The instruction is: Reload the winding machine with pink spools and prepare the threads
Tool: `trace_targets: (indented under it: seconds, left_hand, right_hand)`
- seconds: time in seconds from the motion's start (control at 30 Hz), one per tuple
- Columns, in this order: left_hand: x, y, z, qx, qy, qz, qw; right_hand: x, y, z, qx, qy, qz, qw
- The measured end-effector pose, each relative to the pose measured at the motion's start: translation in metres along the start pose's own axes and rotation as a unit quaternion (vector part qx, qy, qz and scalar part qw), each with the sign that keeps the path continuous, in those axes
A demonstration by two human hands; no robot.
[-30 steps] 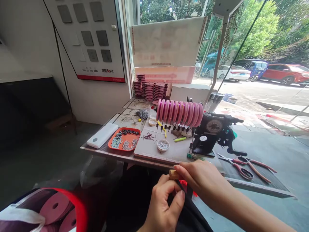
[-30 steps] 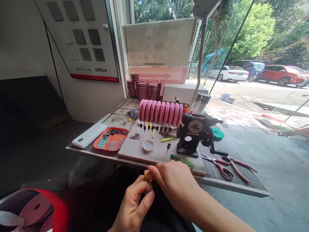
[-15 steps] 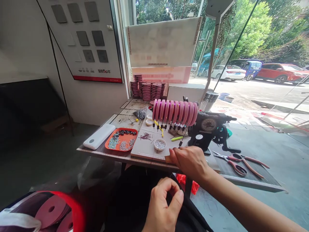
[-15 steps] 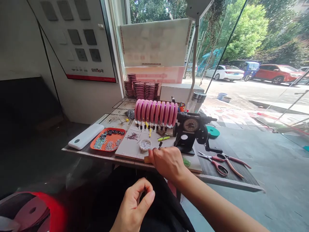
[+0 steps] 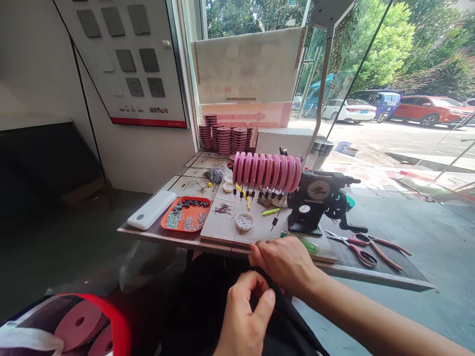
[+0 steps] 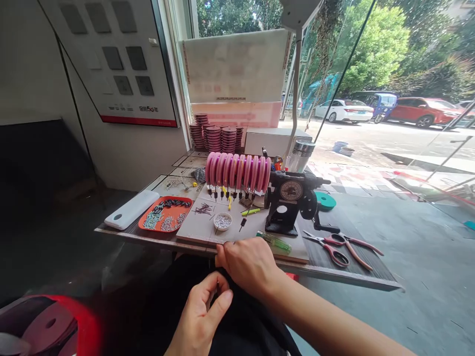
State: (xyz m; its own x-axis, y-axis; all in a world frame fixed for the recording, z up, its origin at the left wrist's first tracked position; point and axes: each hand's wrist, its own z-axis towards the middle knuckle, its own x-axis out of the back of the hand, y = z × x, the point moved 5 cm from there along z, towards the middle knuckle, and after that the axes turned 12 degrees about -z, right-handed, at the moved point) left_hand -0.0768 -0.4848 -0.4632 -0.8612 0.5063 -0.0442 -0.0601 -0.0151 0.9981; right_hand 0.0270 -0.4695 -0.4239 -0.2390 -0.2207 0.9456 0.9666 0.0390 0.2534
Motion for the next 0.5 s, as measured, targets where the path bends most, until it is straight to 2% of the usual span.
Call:
trace_targets:
  seconds: [0.2, 0.27, 0.33, 0.4, 0.43, 0.5]
  left_hand:
    - [0.002, -0.006, 0.000, -0.017, -0.005, -0.001, 1.000]
    - [0.008, -0.006, 0.002, -0.015, -0.007, -0.027, 0.999]
    - [0.016, -0.005, 0.006, -0.001, 0.002, -0.077, 0.997]
    - [0.023, -0.006, 0.009, 0.018, 0.004, -0.139, 0.990]
    - [0.026, -0.006, 0.011, 0.028, 0.005, -0.166, 0.986]
    - [0.028, -0.010, 0.011, 0.054, 0.009, -0.208, 0.977]
  right_hand:
    - [0.001, 0.005, 0.005, -0.005, 0.010, -0.004, 1.000]
    - [0.005, 0.010, -0.004, 0.002, 0.022, 0.013, 1.000]
    - [0.008, 0.021, -0.024, 0.003, 0.070, 0.040, 0.997]
    - [0.003, 0.045, -0.051, -0.059, 0.111, 0.053, 0.991]
    - [-0.004, 0.063, -0.066, -0.125, 0.104, 0.049, 0.985]
    - [-0.028, 0.104, -0.093, -0.266, 0.023, 0.037, 0.963]
